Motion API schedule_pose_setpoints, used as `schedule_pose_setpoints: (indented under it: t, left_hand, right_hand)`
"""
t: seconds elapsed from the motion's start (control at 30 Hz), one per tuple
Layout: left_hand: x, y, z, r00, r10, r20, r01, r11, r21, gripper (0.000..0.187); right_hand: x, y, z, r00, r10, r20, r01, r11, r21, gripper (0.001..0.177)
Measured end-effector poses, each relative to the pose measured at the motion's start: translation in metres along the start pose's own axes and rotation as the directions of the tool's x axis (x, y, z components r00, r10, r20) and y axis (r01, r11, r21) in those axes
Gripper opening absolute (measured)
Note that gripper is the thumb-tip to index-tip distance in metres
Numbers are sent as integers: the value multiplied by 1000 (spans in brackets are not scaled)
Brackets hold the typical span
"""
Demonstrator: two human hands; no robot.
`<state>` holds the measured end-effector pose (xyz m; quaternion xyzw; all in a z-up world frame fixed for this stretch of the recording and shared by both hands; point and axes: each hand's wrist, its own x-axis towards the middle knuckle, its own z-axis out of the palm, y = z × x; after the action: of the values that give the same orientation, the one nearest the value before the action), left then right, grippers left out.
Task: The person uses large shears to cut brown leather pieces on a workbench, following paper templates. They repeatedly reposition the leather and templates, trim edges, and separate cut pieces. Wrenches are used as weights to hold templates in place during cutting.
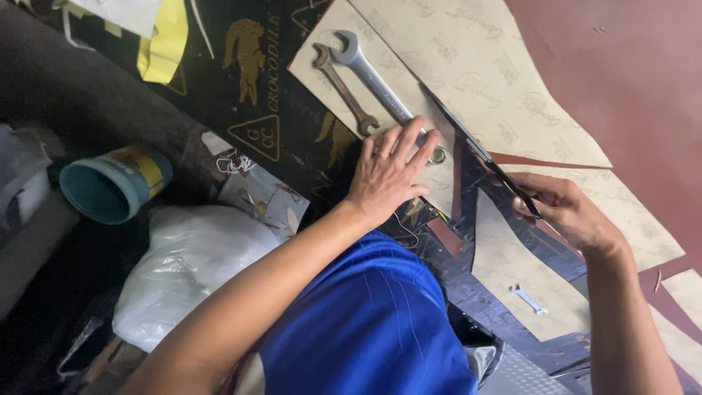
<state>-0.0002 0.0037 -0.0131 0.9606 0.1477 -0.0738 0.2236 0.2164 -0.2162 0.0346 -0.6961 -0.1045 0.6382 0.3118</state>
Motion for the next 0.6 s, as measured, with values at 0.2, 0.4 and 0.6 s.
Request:
schedule_pose_setpoints:
  t: [0.2, 0.4, 0.6]
  left_hand:
    - [1, -2, 1, 1000, 6, -13, -6, 1000, -18, 106]
    - [2, -1, -3, 1000, -6, 30, 8, 998, -57, 104]
    - [1, -1, -4, 999, -9, 41, 12, 997, -75, 102]
  right_hand:
    - [4, -8, 6, 997, -51, 59, 44, 991, 124, 50]
    - [19, -31, 13, 990, -130, 57, 125, 989, 77, 56]
    - [22, -29, 11, 994, -89, 65, 84, 994, 70, 57]
